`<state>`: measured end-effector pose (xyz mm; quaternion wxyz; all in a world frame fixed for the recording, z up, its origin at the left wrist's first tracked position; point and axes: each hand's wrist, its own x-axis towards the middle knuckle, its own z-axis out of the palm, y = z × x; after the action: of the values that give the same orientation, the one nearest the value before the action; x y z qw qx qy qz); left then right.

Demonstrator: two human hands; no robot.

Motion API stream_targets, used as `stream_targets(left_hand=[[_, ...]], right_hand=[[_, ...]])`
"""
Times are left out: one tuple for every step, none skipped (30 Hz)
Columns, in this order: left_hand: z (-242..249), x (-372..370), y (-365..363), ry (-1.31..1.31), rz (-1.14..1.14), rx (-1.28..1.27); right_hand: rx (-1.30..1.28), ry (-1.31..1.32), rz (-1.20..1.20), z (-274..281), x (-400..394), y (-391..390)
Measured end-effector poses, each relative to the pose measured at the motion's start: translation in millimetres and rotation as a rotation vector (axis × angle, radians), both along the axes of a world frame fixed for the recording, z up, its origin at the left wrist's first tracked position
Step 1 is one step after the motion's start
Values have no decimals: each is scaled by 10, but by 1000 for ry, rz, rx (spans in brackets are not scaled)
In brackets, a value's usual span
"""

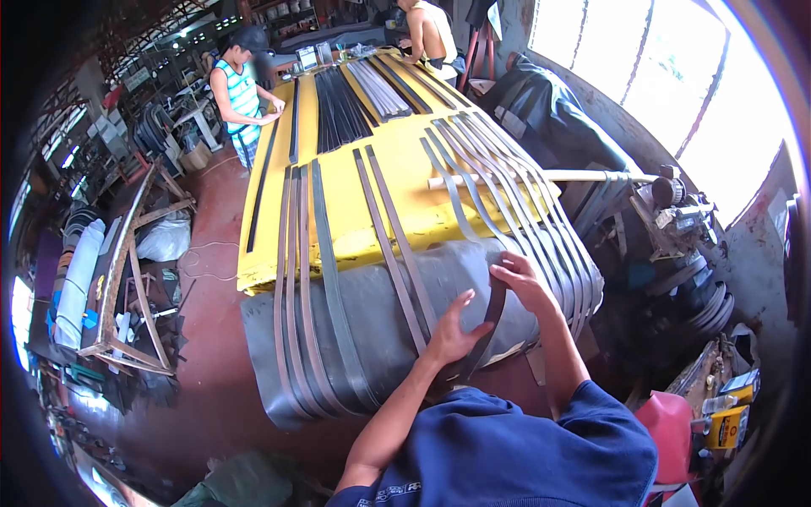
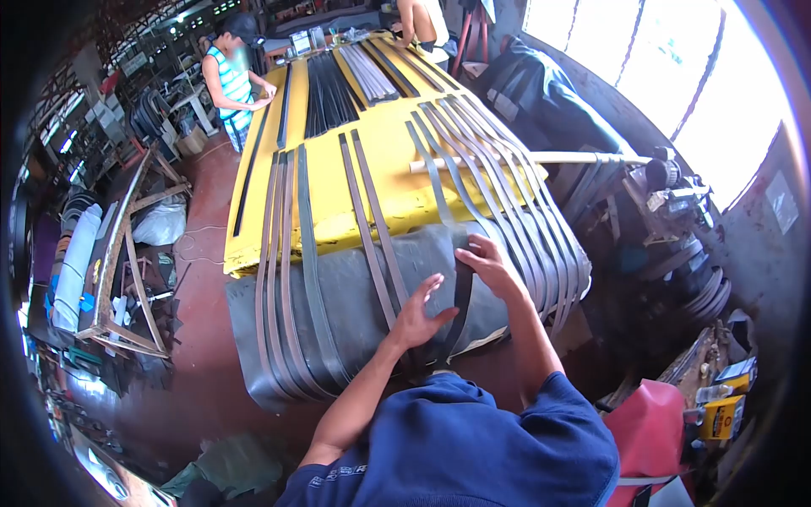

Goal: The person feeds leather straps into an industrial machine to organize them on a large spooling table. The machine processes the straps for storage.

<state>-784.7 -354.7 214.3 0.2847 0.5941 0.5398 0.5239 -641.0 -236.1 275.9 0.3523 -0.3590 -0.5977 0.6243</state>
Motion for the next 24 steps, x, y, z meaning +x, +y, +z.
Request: stream_targets(left_hand=[[35, 36, 77, 14, 37, 80], [137, 33, 96, -41, -36, -20], [291, 45, 88, -96, -110, -120], [383, 50, 94, -149, -184, -221], [372, 57, 80, -285, -233, -199], [324, 74, 25, -418, -286, -177], [282, 94, -38, -554, -340, -158], [284, 98, -128, -545, -319, -187], [331, 61, -234, -534, -297, -212], [393, 11, -325, -523, -274, -237], [447, -43, -398, -516, -260, -242], [505, -90, -481, -512, -246, -250], [577, -118, -581, -515, -231, -259], [715, -149, -675, -540, -206, -285], [804, -195, -763, -540, -202, -299], [882, -246, -844, -541, -195, -312], [961, -282, -920, -542, -185, -321], [1049, -307, -1007, -554, -168, -327], [1135, -323, -1101, -504, -129, -304], [1215, -333, -1186, -452, -88, -280], [1248, -355, -1242, -398, -47, -255], [1212, -387, -1304, -296, 5, -186], [1171, -432, -1388, -211, 68, -185], [1117, -469, -1473, -128, 132, -184]], right_hand=[[-56, 68, 47, 145, -57, -27], [-90, 135, 41, 168, -113, -19], [-122, 201, 36, 191, -160, -5], [-154, 269, 31, 217, -211, 12], [-203, 339, 32, 266, -262, 2], [-251, 411, 31, 339, -307, -24], [-300, 482, 28, 395, -344, -44], [-311, 555, 79, 436, -373, -39], [-299, 563, 92, 476, -411, -16], [-289, 571, 104, 513, -453, 4], [-282, 579, 116, 544, -503, 26], [-261, 568, 87, 575, -560, 90], [-235, 544, 74, 643, -610, 151], [-208, 520, 63, 725, -665, 229], [-178, 497, 56, 819, -712, 331], [-201, 510, 79, 876, -762, 470], [-224, 521, 106, 899, -823, 642], [-250, 535, 135, 963, -889, 773], [-284, 571, 154, 1042, -950, 885], [-308, 570, 161, 1075, -1033, 1052], [-330, 570, 171, 1132, -1119, 1196], [-355, 571, 182, 1188, -1199, 1325], [-377, 572, 196, 1274, -1289, 1429], [-363, 554, 246, 1385, -1367, 1491]])
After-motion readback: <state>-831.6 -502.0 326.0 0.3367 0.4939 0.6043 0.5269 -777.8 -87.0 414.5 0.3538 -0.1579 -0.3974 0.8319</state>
